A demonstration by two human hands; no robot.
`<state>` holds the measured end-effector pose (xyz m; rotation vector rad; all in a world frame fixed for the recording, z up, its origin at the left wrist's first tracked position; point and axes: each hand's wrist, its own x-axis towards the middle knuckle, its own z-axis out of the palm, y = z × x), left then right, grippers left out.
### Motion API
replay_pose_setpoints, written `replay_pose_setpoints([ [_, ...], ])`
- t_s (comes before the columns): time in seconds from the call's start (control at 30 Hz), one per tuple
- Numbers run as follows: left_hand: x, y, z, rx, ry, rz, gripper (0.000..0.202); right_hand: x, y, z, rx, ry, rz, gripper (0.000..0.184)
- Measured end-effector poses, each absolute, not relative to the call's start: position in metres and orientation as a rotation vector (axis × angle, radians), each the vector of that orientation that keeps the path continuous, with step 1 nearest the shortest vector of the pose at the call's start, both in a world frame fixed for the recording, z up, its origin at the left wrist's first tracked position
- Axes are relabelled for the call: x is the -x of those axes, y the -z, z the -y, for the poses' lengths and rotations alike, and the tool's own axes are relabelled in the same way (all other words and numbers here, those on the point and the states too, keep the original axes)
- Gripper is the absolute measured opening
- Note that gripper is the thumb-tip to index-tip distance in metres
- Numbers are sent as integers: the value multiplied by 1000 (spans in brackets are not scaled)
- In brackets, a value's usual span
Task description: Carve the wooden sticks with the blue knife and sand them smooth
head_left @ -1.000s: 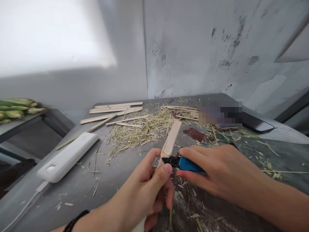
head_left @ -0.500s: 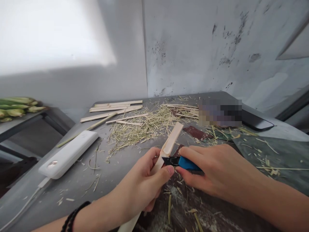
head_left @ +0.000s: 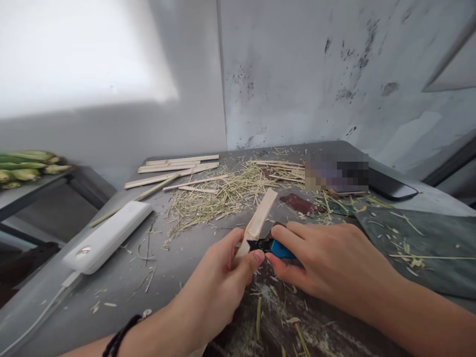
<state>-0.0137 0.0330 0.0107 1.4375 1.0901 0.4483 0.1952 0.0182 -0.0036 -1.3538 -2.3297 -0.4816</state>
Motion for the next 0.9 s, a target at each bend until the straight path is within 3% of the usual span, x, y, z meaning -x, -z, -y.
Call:
replay_pose_setpoints([
  [0.23,10,-14,-34,-1411,-406,-1145,24,-207,5,-29,1203,588,2413,23],
  [0.67,9,-13,-33,-1486,-382,-1227,27,-216,9,-52,1115,402,2579,33],
  [0.9,7,-17,-33,-1337,-519,-1196,25,-187,24,-37,1321,402,2281,23],
])
